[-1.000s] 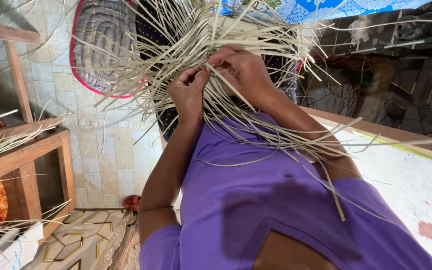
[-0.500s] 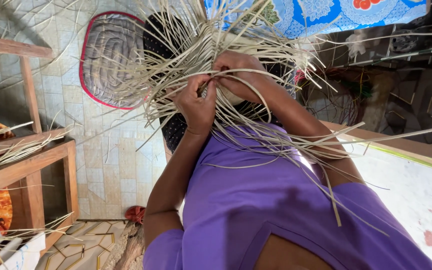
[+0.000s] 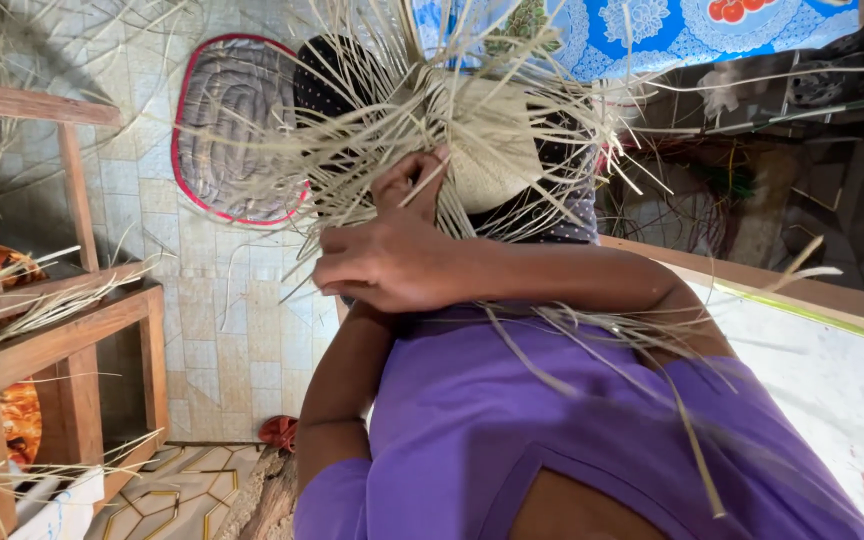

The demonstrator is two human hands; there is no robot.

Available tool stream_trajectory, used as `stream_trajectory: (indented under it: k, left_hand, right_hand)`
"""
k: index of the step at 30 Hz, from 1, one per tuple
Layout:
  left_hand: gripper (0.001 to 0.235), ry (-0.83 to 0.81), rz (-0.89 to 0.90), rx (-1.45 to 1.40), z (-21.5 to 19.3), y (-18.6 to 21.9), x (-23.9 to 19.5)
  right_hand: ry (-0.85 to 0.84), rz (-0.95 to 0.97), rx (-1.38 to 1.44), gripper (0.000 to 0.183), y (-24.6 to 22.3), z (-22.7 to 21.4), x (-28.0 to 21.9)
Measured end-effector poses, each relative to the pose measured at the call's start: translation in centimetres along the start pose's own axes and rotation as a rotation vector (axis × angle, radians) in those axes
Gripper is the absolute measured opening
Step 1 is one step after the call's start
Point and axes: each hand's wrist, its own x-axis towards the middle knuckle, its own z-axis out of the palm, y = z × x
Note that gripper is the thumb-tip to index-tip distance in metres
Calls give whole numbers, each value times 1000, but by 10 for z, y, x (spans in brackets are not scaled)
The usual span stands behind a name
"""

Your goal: The person weaves dried plant fibers into a basket base, interlacing strands by hand to form a tight pattern. They repeatedly adjust and tighten the weave while holding the basket between their legs.

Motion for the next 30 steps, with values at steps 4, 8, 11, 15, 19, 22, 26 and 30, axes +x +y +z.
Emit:
stream_trajectory:
  k: [4,8,11,15,19,22,26,30]
  left_hand:
    - [21,-49,-36,35,-4,-8,-3]
    - [39,170,10,-46,6,-7,-11]
    - [47,270,96,-116,6,-32,-10]
    - [34,368,-488,-25,15,-25,0]
    - [34,94,97,240,-11,-32,-19]
    - [38,181,-214,-188,-29,-5,-19]
    - [29,419,-458,-214,-104,-41,-2]
    - [78,-278,-665,-75,-159,-36,-17]
  right_hand:
    - [-121,-40,49,11,7,14,8]
    - [-242,-133,114,11,4,27,1]
    - [-330,-112,331,13,3,19,-2]
    - [-304,77,674,22,-12,-26,3]
    - [32,351,257,13,23,-48,-26]
    - [-37,599,-318,46,43,-55,-40]
    - [-132,724,-332,50,55,-37,-58]
    - [-63,800,-458,47,55,-40,-59]
